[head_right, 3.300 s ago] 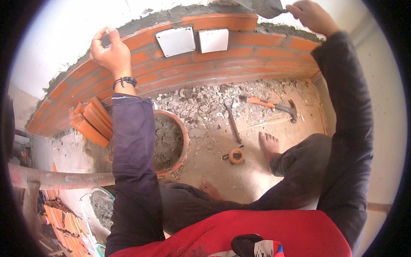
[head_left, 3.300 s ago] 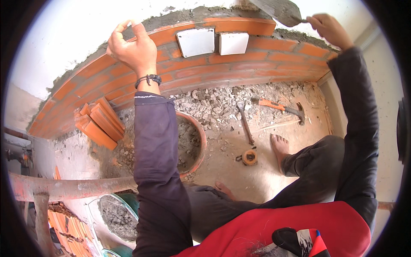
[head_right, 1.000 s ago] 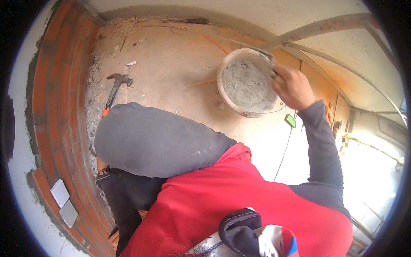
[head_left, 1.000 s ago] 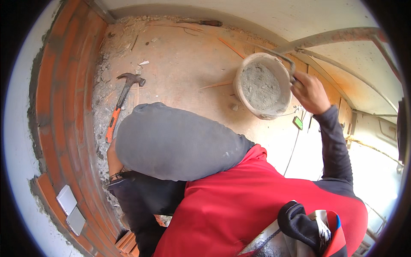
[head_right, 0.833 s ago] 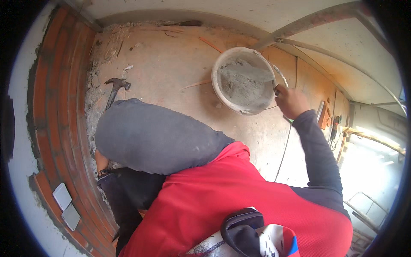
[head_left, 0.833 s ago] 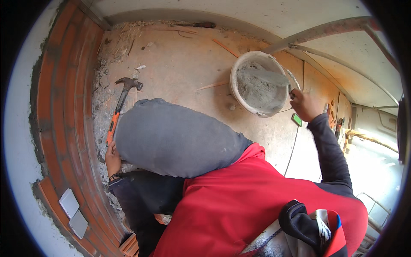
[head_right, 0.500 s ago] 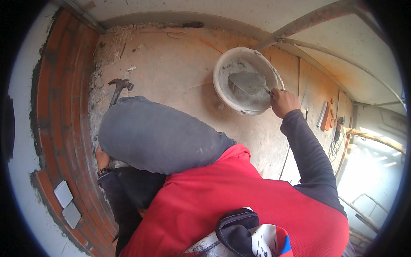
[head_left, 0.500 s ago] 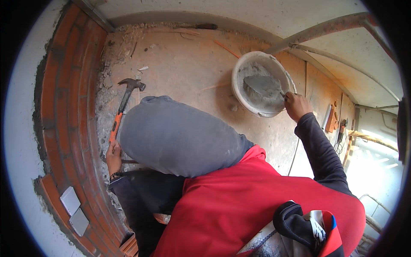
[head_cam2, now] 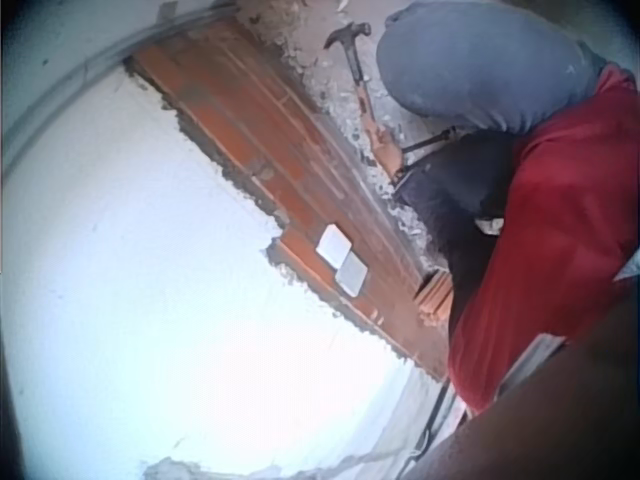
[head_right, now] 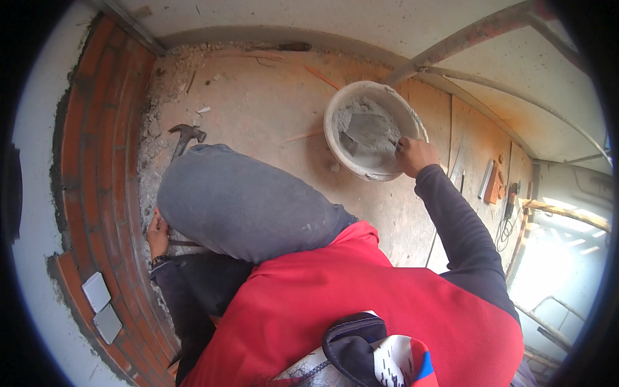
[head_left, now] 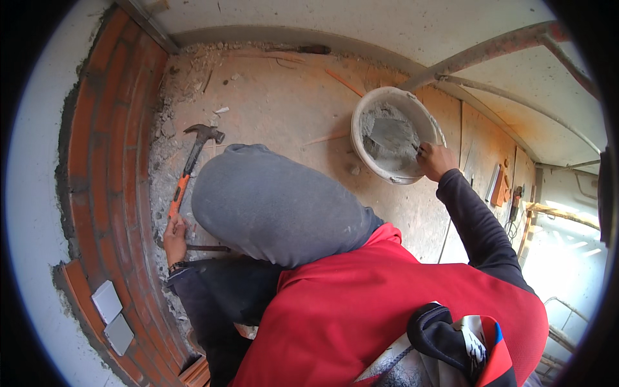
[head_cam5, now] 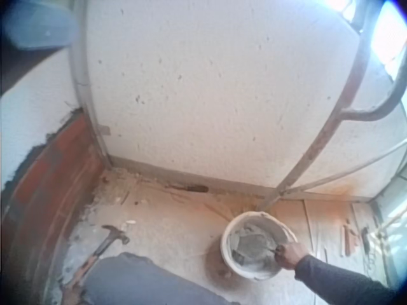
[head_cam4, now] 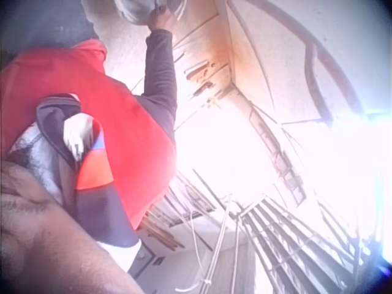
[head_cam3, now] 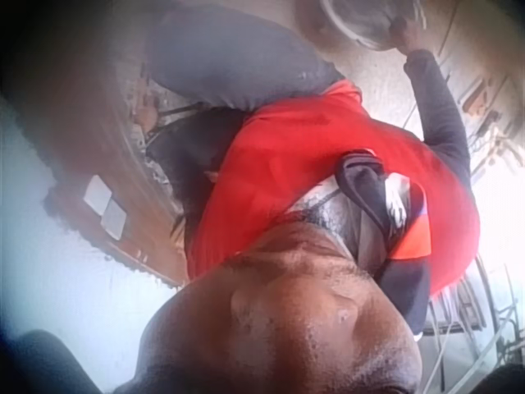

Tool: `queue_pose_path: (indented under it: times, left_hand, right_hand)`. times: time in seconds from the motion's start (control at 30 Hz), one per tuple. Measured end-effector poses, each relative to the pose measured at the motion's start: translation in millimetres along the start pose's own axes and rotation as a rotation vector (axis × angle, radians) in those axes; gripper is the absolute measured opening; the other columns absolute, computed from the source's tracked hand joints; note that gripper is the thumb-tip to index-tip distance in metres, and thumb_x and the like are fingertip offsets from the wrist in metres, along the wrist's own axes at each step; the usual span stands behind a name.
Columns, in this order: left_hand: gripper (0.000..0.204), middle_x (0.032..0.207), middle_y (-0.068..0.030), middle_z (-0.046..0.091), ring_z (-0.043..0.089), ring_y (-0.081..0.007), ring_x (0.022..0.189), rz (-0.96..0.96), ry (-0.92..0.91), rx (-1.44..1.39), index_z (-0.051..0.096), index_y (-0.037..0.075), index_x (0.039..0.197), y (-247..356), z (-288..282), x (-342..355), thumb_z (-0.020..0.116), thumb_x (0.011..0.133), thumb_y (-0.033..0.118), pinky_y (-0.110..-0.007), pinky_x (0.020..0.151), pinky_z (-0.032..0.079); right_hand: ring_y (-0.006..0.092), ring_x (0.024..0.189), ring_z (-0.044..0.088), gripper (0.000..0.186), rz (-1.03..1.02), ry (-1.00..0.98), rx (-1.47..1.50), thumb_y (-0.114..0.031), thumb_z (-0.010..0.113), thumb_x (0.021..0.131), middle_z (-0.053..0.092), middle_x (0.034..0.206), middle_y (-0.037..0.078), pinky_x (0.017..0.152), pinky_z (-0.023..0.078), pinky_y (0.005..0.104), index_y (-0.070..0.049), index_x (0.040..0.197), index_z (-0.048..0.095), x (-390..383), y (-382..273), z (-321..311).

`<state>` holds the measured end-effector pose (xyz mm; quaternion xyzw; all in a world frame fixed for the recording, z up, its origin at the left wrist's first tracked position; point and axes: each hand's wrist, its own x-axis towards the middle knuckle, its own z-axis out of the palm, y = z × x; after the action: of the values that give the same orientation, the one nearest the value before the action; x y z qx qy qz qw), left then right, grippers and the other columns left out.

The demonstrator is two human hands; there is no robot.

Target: The person applies mortar to a wall and lays bricks using a trowel and a brush.

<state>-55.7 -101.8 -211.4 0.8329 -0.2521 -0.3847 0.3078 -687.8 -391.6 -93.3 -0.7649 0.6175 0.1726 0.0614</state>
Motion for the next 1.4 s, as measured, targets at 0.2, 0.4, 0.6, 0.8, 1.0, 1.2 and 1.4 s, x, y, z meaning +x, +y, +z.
queue_pose_path:
  times: [0.2,0.4,0.6,0.8,1.0,1.2,1.4]
  left_hand:
    - [0.032,0.099,-0.0036,0.064,0.059,-0.0113,0.092,-0.007,-0.002,-0.078,0.061,-0.002,0.123,20,8,-5,0.057,0.102,0.021,-0.027,0.085,0.047]
    - [0.029,0.094,-0.0027,0.062,0.057,-0.0105,0.087,0.024,-0.067,-0.089,0.061,-0.002,0.119,19,12,-1,0.057,0.101,0.021,-0.026,0.082,0.046]
    - [0.030,0.096,-0.0028,0.063,0.059,-0.0113,0.090,0.011,-0.029,-0.202,0.061,-0.001,0.121,-1,19,10,0.059,0.100,0.020,-0.027,0.083,0.049]
    - [0.024,0.096,-0.0039,0.065,0.063,-0.0131,0.089,0.185,0.019,-0.060,0.064,0.004,0.117,-3,19,5,0.060,0.099,0.019,-0.031,0.081,0.052]
    - [0.036,0.107,-0.0131,0.072,0.069,-0.0237,0.099,0.156,0.069,0.012,0.065,0.005,0.120,-5,18,-10,0.064,0.096,0.030,-0.036,0.088,0.053]
    - [0.041,0.115,-0.0166,0.070,0.068,-0.0295,0.106,0.068,0.045,0.059,0.065,0.005,0.124,29,9,-66,0.062,0.096,0.036,-0.040,0.091,0.052]
    - [0.049,0.123,-0.0197,0.066,0.063,-0.0385,0.112,0.117,0.042,0.104,0.062,0.006,0.128,57,-10,-122,0.059,0.097,0.043,-0.045,0.095,0.049]
  right_hand:
    - [0.0400,0.084,0.068,0.024,-0.044,0.022,0.065,-0.028,0.058,0.084,0.071,0.089,0.017,0.077,0.054,0.0506,-0.010,0.095,0.070,-11,15,-2]
    - [0.0427,0.088,0.066,0.032,0.098,0.012,0.214,-0.028,0.061,0.082,0.070,0.093,0.022,0.081,0.053,0.0502,-0.008,0.105,0.071,-31,27,-1]
    - [0.0438,0.088,0.066,0.035,0.146,0.046,0.316,-0.030,0.064,0.081,0.069,0.092,0.023,0.080,0.052,0.0493,-0.006,0.106,0.069,-44,29,-4]
    - [0.0456,0.084,0.064,0.031,-0.158,0.265,0.330,-0.029,0.063,0.087,0.067,0.092,0.025,0.072,0.051,0.0527,-0.005,0.107,0.065,-23,31,-7]
    - [0.0279,0.062,0.050,0.017,-0.381,0.285,0.415,-0.015,0.061,0.082,0.051,0.068,0.016,0.059,0.041,0.0380,0.001,0.086,0.057,9,-52,-67]
    - [0.0391,0.064,0.056,0.017,-0.828,0.360,0.434,-0.015,0.059,0.086,0.058,0.073,0.022,0.059,0.043,0.0435,0.002,0.089,0.059,78,-183,-133]
    - [0.0426,0.065,0.053,0.022,-1.077,0.193,0.393,-0.018,0.062,0.086,0.054,0.072,0.027,0.059,0.041,0.0456,0.003,0.087,0.056,88,-351,-211]
